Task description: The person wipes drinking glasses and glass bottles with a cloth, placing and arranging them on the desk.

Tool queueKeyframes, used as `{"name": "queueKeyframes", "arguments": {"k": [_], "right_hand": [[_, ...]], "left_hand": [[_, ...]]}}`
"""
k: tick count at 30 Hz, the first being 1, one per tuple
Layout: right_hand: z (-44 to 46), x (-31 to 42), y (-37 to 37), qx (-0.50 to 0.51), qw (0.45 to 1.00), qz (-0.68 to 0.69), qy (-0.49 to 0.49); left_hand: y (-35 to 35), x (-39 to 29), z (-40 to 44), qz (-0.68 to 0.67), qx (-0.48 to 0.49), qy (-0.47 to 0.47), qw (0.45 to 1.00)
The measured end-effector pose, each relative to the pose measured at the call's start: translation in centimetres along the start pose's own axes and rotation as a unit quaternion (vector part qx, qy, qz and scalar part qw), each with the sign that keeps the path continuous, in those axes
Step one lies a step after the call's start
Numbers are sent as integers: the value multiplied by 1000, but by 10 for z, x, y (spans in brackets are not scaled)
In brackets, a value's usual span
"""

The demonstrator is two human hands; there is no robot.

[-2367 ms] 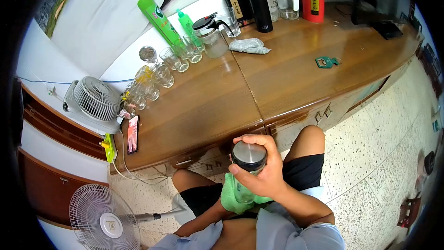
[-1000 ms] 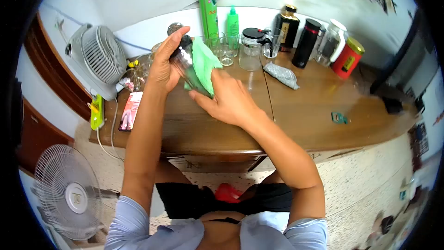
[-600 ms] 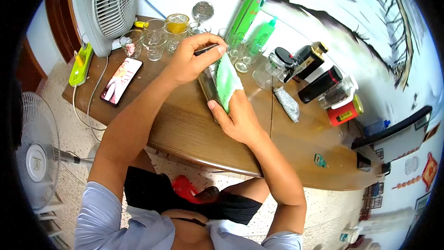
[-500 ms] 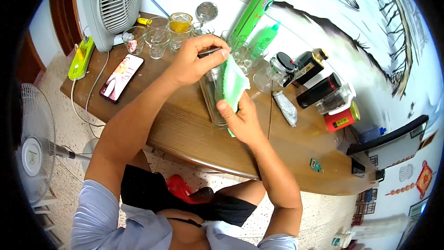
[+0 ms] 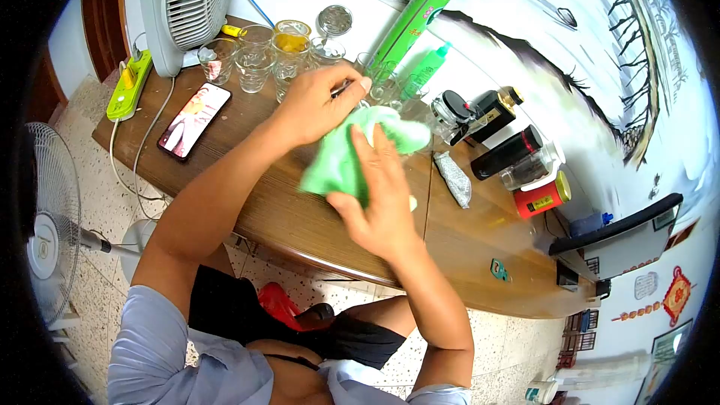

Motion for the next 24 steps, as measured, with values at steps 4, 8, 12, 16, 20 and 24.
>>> {"name": "queueKeyframes", "arguments": {"k": [4, 8, 12, 16, 20, 24], "right_hand": [[17, -4, -34, -12, 986, -168, 17], [35, -6, -40, -23, 966, -256, 18], [24, -42, -36, 60, 980, -168, -91], [-25, -67, -23, 40, 990, -123, -54], [-42, -69, -20, 55, 980, -190, -3], [-13, -60, -23, 85, 990, -90, -74]], "left_hand": [[-10, 6, -1, 16, 39, -9, 999], [-8, 20, 3, -46, 52, 13, 997], [-6, 33, 4, -19, 45, 49, 998], [-5, 33, 2, -13, 42, 95, 995], [-10, 23, 3, 4, 31, 32, 999], [-11, 8, -2, -28, 26, -6, 999]]}}
Point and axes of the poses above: each hand's wrist, its own z-axis towards the middle knuckle, its own y-axis out of the back of the hand, x = y × z, the point moved 10 cm from there along z, towards the middle knuckle, and after that the axes turned 5 degrees about x, right-handed, at the moved point
